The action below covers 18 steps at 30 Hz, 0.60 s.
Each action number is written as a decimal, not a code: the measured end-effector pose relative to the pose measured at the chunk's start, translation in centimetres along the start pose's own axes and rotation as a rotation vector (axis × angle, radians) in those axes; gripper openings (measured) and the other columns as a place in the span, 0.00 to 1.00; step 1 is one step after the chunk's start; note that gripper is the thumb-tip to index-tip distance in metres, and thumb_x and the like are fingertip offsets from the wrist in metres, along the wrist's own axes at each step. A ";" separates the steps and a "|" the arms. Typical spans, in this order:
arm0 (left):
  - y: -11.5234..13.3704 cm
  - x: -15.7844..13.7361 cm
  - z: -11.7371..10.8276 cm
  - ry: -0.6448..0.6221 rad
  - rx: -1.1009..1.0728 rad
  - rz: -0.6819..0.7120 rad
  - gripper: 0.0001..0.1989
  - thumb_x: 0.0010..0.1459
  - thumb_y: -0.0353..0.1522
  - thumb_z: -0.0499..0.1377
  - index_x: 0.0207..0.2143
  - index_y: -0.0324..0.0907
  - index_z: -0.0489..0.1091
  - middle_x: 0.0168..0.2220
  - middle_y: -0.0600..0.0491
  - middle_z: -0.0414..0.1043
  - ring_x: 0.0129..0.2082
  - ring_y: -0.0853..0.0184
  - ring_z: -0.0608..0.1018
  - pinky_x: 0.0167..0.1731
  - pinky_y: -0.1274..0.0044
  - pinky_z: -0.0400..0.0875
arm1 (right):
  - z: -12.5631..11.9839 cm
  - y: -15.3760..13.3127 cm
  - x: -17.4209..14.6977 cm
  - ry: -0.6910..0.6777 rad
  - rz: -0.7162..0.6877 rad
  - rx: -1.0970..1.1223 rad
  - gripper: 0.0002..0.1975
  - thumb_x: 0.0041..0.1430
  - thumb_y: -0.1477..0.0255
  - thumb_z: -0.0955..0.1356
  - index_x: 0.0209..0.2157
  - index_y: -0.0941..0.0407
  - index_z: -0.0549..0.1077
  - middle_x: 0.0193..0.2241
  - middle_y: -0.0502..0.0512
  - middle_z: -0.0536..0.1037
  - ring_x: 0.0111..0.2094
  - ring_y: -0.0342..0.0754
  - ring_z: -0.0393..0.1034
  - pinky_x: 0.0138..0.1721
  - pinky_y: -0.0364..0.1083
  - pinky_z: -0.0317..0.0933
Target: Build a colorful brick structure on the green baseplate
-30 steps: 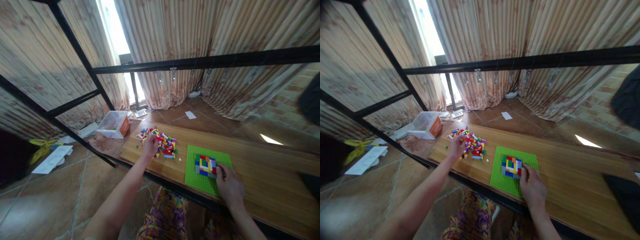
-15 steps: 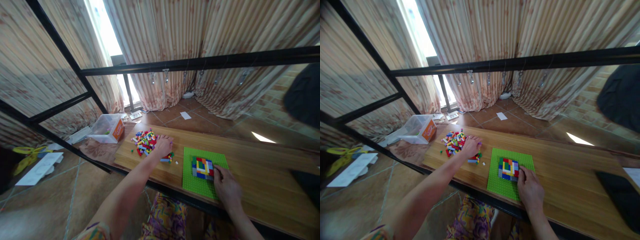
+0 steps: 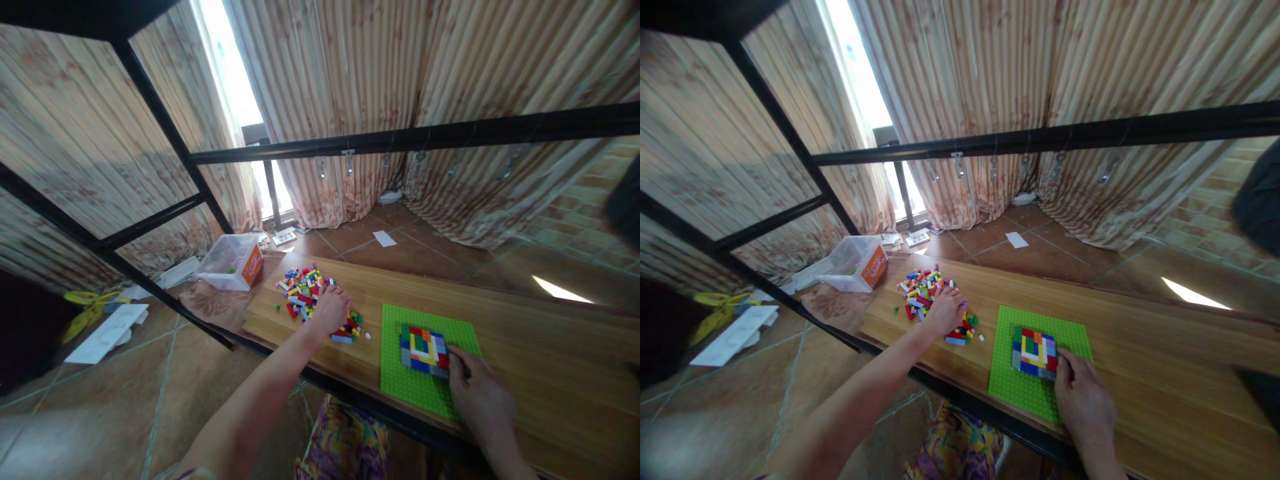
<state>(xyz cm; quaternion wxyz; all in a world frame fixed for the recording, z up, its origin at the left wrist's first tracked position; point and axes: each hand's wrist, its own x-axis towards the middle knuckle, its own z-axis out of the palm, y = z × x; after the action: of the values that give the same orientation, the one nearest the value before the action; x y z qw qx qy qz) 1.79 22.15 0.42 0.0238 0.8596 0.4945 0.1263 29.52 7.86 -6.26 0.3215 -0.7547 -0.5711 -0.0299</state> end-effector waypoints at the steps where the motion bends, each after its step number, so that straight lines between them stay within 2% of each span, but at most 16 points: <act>1: -0.2 -0.3 -0.2 0.028 -0.016 0.000 0.09 0.60 0.30 0.53 0.36 0.43 0.74 0.40 0.49 0.76 0.46 0.60 0.72 0.53 0.65 0.61 | 0.1 0.1 0.0 -0.001 0.000 0.002 0.20 0.62 0.61 0.57 0.41 0.57 0.75 0.40 0.61 0.78 0.35 0.54 0.73 0.33 0.49 0.65; 6: -2.5 -0.3 -2.0 0.135 -0.079 -0.065 0.12 0.55 0.27 0.55 0.41 0.44 0.74 0.43 0.50 0.76 0.47 0.61 0.73 0.53 0.69 0.63 | -0.1 -0.2 0.0 0.010 0.009 0.024 0.19 0.62 0.61 0.58 0.41 0.57 0.75 0.39 0.61 0.78 0.36 0.54 0.73 0.35 0.50 0.65; 9: -5.6 1.6 -3.6 0.183 -0.056 -0.262 0.15 0.57 0.27 0.53 0.45 0.40 0.73 0.45 0.47 0.75 0.47 0.60 0.74 0.52 0.70 0.64 | -0.5 -0.8 0.1 0.009 0.011 0.071 0.18 0.62 0.63 0.59 0.40 0.57 0.75 0.38 0.60 0.78 0.37 0.52 0.72 0.37 0.48 0.65; 11: -8.1 3.4 -4.2 0.197 -0.028 -0.390 0.19 0.56 0.27 0.53 0.50 0.38 0.71 0.49 0.45 0.73 0.51 0.59 0.72 0.54 0.70 0.63 | -0.7 -1.2 0.2 0.010 0.009 0.084 0.18 0.63 0.64 0.59 0.40 0.58 0.75 0.38 0.60 0.78 0.37 0.51 0.72 0.38 0.48 0.65; 14: -11.3 5.6 -4.6 0.105 -0.074 -0.540 0.23 0.52 0.26 0.56 0.52 0.37 0.69 0.51 0.43 0.72 0.52 0.58 0.72 0.52 0.72 0.63 | -0.8 -1.4 0.3 0.012 0.019 0.070 0.18 0.63 0.64 0.59 0.40 0.58 0.76 0.38 0.60 0.78 0.37 0.51 0.72 0.39 0.48 0.65; 18: -13.3 7.0 -4.4 -0.015 -0.182 -0.562 0.19 0.47 0.26 0.58 0.44 0.37 0.74 0.40 0.46 0.77 0.43 0.60 0.76 0.43 0.75 0.67 | -1.0 -1.4 0.2 -0.004 0.032 0.072 0.17 0.63 0.65 0.59 0.40 0.57 0.75 0.38 0.60 0.78 0.37 0.50 0.72 0.38 0.47 0.65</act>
<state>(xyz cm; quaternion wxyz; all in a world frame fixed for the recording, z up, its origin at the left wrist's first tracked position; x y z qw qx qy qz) -7.15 34.55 3.84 0.1382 0.6841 0.6998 0.1523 28.66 7.77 -4.76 0.3477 -0.7519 -0.5601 -0.0028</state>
